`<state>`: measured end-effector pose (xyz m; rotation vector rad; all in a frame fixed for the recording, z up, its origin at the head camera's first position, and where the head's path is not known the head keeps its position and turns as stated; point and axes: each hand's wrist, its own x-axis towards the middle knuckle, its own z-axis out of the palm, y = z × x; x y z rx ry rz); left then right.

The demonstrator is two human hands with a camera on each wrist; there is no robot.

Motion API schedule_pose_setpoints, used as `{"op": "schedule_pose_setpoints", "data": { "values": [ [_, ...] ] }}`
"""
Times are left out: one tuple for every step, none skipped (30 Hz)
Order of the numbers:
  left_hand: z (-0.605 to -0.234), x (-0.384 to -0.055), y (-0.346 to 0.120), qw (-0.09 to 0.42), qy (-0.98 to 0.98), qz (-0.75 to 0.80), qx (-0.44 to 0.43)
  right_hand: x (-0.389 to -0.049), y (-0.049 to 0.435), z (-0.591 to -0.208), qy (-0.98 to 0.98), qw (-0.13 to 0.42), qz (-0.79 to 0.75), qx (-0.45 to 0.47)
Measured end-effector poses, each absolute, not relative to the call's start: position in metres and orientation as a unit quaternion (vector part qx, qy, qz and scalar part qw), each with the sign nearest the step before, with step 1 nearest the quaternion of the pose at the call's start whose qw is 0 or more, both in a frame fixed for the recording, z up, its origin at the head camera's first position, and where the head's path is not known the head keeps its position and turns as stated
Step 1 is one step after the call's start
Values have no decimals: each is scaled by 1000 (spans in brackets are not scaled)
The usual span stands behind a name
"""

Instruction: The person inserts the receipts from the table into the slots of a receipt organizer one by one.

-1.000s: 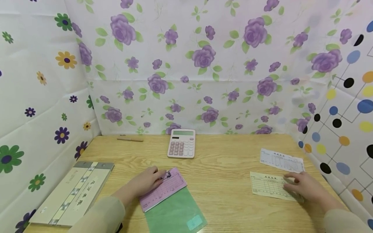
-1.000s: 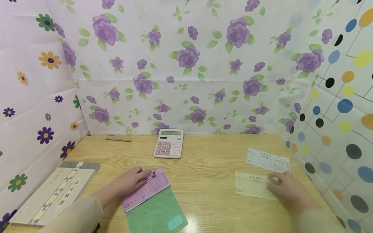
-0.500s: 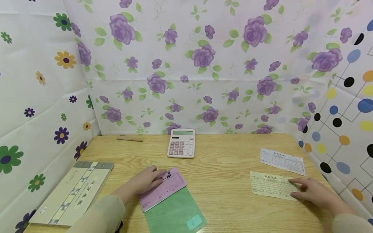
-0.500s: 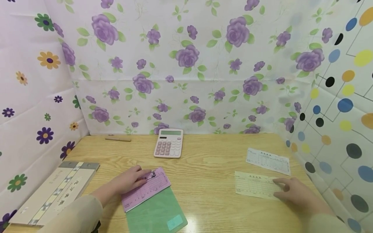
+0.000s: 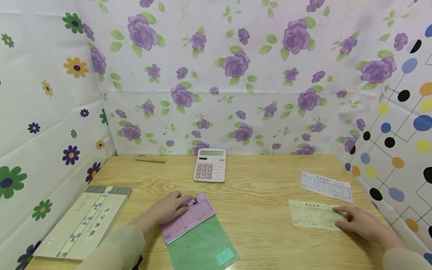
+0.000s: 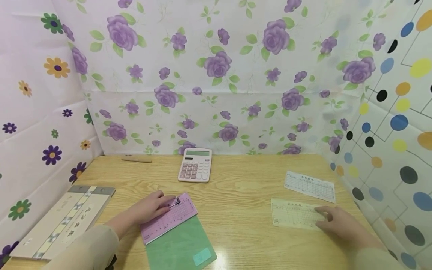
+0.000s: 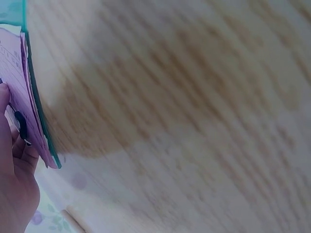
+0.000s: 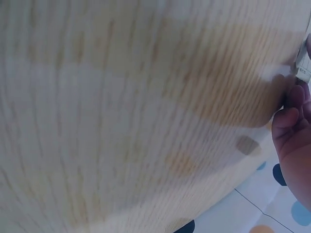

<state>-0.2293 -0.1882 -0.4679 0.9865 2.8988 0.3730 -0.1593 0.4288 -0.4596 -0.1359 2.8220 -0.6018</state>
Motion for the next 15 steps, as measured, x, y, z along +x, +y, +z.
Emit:
{"op": "schedule_pose_setpoints", "data": {
  "values": [
    [-468, -230, -188, 27, 939, 120, 320, -159, 428, -459, 967, 128, -216, -42],
    [-468, -230, -188, 24, 939, 120, 322, -159, 427, -459, 965, 131, -225, -36],
    [-467, -230, -188, 22, 938, 118, 324, -158, 426, -459, 962, 133, -235, -30],
    [-467, -230, -188, 21, 939, 116, 325, -158, 425, -459, 961, 131, -242, -29],
    [-467, -230, -187, 20, 939, 114, 325, -157, 425, -459, 958, 129, -253, -27],
    [-467, -230, -187, 19, 938, 115, 325, -156, 424, -459, 955, 129, -266, -26],
    [-467, -229, -187, 19, 938, 114, 325, -156, 423, -459, 951, 129, -280, -17],
    [-466, -229, -187, 18, 938, 115, 325, -156, 422, -459, 948, 128, -291, -10],
    [-466, -229, -187, 18, 938, 117, 325, -156, 421, -458, 943, 126, -308, -8],
    [-465, -229, -187, 18, 938, 119, 326, -156, 420, -458, 937, 126, -325, -1],
    [-465, -229, -187, 17, 937, 120, 327, -156, 419, -457, 930, 127, -346, 10],
    [-465, -229, -187, 17, 937, 123, 328, -156, 417, -457, 924, 126, -361, 17],
    [-465, -229, -187, 18, 936, 122, 329, -157, 416, -456, 919, 124, -375, 23],
    [-465, -229, -188, 18, 936, 123, 329, -157, 415, -456, 914, 123, -387, 23],
    [-465, -229, -188, 19, 936, 122, 329, -158, 413, -455, 909, 123, -398, 24]
  ]
}}
